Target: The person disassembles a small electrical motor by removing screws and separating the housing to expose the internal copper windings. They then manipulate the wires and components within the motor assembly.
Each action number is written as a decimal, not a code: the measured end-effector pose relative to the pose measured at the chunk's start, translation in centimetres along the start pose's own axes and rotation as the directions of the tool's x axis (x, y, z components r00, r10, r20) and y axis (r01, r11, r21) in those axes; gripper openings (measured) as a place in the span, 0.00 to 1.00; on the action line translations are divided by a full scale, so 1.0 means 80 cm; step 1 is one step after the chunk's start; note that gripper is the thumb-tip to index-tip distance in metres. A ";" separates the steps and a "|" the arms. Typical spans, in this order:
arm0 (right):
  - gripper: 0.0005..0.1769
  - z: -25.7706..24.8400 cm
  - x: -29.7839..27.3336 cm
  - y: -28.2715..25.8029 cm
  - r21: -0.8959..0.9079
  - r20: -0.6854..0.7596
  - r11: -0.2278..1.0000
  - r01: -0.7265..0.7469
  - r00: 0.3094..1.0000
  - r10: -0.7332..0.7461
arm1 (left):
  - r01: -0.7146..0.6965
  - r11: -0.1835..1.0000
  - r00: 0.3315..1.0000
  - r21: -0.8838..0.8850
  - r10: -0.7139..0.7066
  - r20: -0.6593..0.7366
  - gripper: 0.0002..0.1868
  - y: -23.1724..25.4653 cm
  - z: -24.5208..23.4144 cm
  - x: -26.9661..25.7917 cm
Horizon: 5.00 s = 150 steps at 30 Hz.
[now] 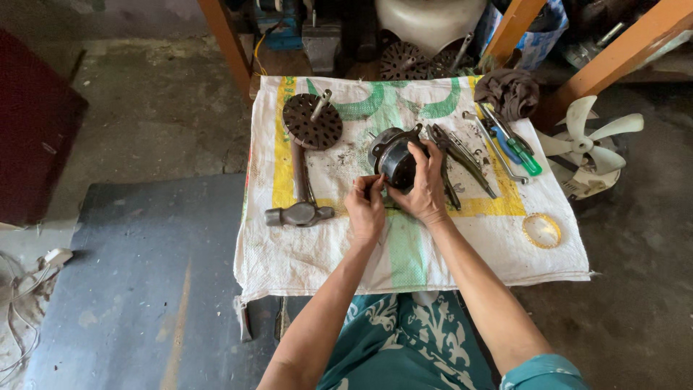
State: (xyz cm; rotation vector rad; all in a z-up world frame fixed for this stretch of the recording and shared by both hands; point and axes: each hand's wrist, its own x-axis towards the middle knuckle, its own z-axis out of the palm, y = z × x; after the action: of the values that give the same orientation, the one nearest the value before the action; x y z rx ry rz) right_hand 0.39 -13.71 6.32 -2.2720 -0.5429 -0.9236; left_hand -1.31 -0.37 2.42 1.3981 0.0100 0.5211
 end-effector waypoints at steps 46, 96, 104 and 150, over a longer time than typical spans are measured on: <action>0.60 -0.007 -0.012 0.028 0.166 -0.064 0.985 -0.035 0.997 0.047 | 0.485 0.689 0.864 -0.538 -0.470 0.178 0.12 -0.051 0.033 0.118; 0.61 -0.010 -0.015 0.025 0.117 -0.086 0.993 -0.028 0.996 0.038 | 0.642 0.569 0.737 -0.513 -0.276 0.616 0.48 -0.073 0.029 0.094; 0.77 -0.051 -0.022 0.037 0.125 0.132 0.987 -0.099 0.988 0.083 | 0.592 0.660 0.783 -0.463 -0.335 0.523 0.61 -0.038 0.028 0.088; 0.49 -0.127 0.190 0.059 -0.140 0.700 0.936 -0.324 0.637 0.325 | 0.645 0.681 0.696 -0.348 -0.335 0.635 0.69 -0.044 0.024 0.097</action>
State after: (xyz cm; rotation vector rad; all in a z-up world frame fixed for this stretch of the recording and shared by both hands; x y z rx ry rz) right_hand 8.46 -21.90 21.32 -2.5698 -0.4092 0.1942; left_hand 7.38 0.29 1.82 0.8516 -0.1762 -0.3512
